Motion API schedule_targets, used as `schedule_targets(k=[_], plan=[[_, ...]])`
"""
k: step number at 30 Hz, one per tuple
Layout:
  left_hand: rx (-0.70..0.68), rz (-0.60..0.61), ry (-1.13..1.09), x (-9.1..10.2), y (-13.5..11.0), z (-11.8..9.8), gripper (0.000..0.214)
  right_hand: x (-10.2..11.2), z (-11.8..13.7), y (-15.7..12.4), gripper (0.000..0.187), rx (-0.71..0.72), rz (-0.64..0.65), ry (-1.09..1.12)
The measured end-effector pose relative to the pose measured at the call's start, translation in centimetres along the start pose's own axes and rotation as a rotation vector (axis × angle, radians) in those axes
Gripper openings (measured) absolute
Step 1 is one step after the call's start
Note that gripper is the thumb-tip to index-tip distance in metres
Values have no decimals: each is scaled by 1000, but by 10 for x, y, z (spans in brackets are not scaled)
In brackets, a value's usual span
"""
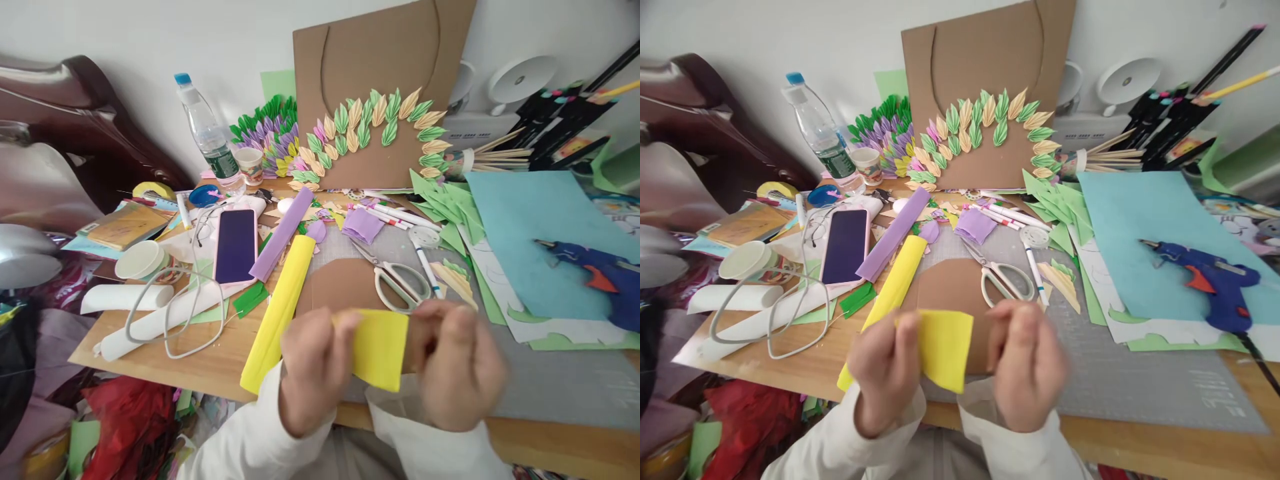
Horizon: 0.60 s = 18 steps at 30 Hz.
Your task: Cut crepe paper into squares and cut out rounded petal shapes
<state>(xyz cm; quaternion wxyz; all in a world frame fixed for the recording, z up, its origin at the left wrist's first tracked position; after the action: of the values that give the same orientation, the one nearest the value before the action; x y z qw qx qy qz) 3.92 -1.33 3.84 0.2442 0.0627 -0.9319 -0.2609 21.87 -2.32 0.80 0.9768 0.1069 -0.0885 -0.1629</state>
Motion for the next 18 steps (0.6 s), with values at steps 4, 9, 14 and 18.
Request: schedule_targets(k=[4, 9, 14, 18], plan=[[473, 167, -254, -16, 8, 40, 47, -11, -24, 16, 56, -332, 239, 286], [477, 328, -302, -25, 8, 42, 49, -49, -22, -5, 36, -428, 660, 264], [632, 246, -385, -13, 8, 64, 53, -46, -20, -4, 41, -355, 551, 226], [580, 40, -429, 11, 19, 72, 45, -34, -25, 1, 40, -361, 459, 267]])
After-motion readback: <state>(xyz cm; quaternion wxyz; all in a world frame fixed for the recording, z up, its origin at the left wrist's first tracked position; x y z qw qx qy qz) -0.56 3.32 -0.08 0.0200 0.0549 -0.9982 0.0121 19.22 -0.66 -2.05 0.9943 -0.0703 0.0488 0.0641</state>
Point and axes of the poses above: each hand's wrist, its own y-axis towards the middle knuckle, its own x-axis out of the back of the hand, z = x × y, the point moved 7 cm from there along y, towards the middle knuckle, and after that the axes turned 7 degrees about z, right-handed, at the moved point
